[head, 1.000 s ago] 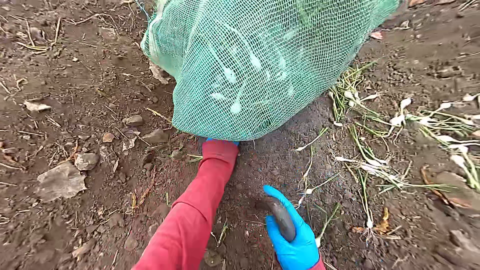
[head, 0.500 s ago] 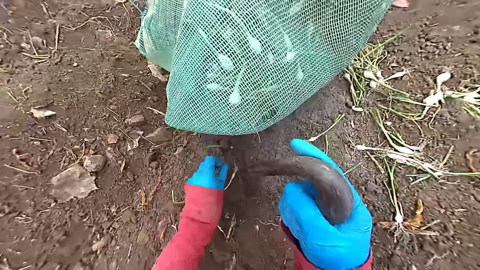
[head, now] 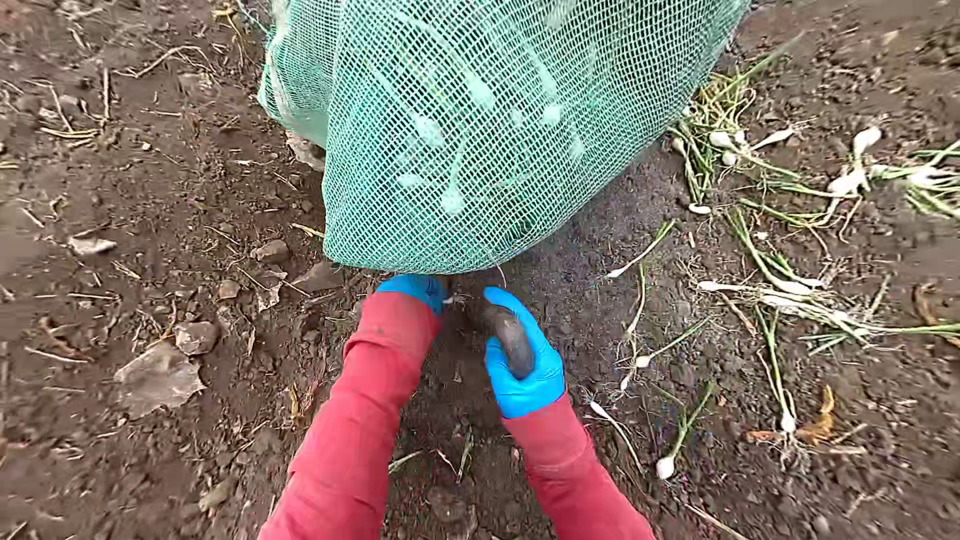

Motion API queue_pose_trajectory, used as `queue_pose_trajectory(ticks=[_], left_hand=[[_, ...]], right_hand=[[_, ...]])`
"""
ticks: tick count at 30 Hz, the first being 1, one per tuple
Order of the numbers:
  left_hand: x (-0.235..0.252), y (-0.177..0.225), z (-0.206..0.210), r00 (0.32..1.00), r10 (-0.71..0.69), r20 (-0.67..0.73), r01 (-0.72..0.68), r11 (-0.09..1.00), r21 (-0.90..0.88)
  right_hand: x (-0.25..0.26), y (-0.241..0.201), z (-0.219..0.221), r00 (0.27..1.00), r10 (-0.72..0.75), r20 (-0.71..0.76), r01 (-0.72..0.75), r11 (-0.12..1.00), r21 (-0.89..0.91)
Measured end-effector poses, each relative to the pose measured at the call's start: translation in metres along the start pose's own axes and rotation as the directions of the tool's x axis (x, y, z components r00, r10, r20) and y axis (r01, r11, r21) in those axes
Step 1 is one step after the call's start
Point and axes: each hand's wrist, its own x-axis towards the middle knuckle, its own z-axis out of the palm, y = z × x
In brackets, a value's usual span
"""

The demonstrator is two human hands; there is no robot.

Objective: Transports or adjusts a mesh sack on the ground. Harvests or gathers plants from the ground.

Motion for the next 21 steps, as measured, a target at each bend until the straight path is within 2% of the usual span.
queue_pose_trajectory(ticks=[1, 2, 3, 4, 5, 6, 7, 8, 9, 11, 12, 13, 14, 15, 17, 18, 19, 20, 21], left_hand=[[0.017, 0.021, 0.01, 0.992, 0.04, 0.119, -0.058, 0.987, 0.149], [0.033, 0.027, 0.033, 0.993, 0.099, 0.067, -0.113, 0.963, 0.245], [0.041, 0.02, 0.057, 0.983, 0.186, 0.003, -0.181, 0.949, 0.258], [0.039, 0.001, 0.08, 0.942, 0.326, -0.08, -0.306, 0.932, 0.196], [0.034, -0.018, 0.094, 0.871, 0.444, -0.209, -0.446, 0.894, 0.042], [0.025, -0.03, 0.097, 0.789, 0.47, -0.395, -0.544, 0.834, -0.095], [0.015, -0.031, 0.092, 0.706, 0.429, -0.564, -0.593, 0.793, -0.139], [0.006, -0.026, 0.083, 0.69, 0.378, -0.617, -0.591, 0.786, -0.179], [0.0, -0.02, 0.078, 0.746, 0.362, -0.559, -0.547, 0.812, -0.204], [-0.003, -0.017, 0.083, 0.928, 0.309, -0.207, -0.347, 0.919, -0.189], [-0.004, -0.022, 0.085, 0.964, 0.261, -0.043, -0.265, 0.956, -0.126], [-0.008, -0.031, 0.079, 0.975, 0.213, 0.064, -0.21, 0.976, -0.06], [-0.023, -0.043, 0.073, 0.979, 0.178, 0.1, -0.178, 0.984, -0.007], [-0.046, -0.062, 0.073, 0.985, 0.167, 0.05, -0.168, 0.985, 0.036], [-0.06, -0.063, 0.049, 0.962, 0.206, -0.178, -0.188, 0.976, 0.11], [-0.058, -0.045, 0.032, 0.924, 0.282, -0.258, -0.241, 0.954, 0.178], [-0.052, -0.022, 0.021, 0.874, 0.398, -0.28, -0.321, 0.904, 0.284], [-0.042, 0.005, 0.021, 0.824, 0.514, -0.239, -0.403, 0.827, 0.393], [-0.031, 0.032, 0.032, 0.804, 0.582, -0.122, -0.47, 0.747, 0.471]], right_hand=[[-0.002, -0.008, -0.002, 1.0, 0.004, 0.005, -0.004, 1.0, -0.025], [0.003, -0.026, -0.008, 1.0, -0.022, 0.006, 0.022, 1.0, -0.002], [0.005, -0.049, -0.021, 0.999, -0.043, 0.014, 0.042, 0.997, 0.059], [0.003, -0.069, -0.036, 0.998, -0.054, 0.012, 0.052, 0.99, 0.132], [0.0, -0.081, -0.049, 0.998, -0.054, 0.007, 0.052, 0.982, 0.18], [-0.001, -0.081, -0.057, 0.999, -0.053, -0.004, 0.053, 0.983, 0.175], [-0.003, -0.07, -0.061, 0.999, -0.042, -0.02, 0.044, 0.992, 0.12], [-0.009, -0.051, -0.06, 0.999, -0.004, -0.032, 0.005, 0.999, 0.044], [-0.018, -0.033, -0.058, 0.995, 0.087, -0.043, -0.088, 0.996, -0.019], [-0.028, -0.027, -0.056, 0.953, 0.292, -0.087, -0.295, 0.955, -0.034], [-0.024, -0.04, -0.059, 0.942, 0.313, -0.118, -0.313, 0.949, 0.015], [-0.013, -0.055, -0.065, 0.956, 0.261, -0.137, -0.25, 0.964, 0.092], [-0.007, -0.068, -0.072, 0.972, 0.181, -0.151, -0.152, 0.971, 0.185], [-0.009, -0.077, -0.079, 0.981, 0.117, -0.153, -0.076, 0.965, 0.252], [-0.007, -0.064, -0.074, 0.979, 0.04, -0.2, 0.008, 0.973, 0.23], [-0.009, -0.049, -0.062, 0.972, 0.074, -0.221, -0.04, 0.987, 0.157], [-0.017, -0.032, -0.05, 0.962, 0.172, -0.214, -0.158, 0.984, 0.085], [-0.026, -0.019, -0.039, 0.935, 0.288, -0.205, -0.281, 0.958, 0.06], [-0.035, -0.016, -0.036, 0.909, 0.359, -0.213, -0.358, 0.933, 0.048]])
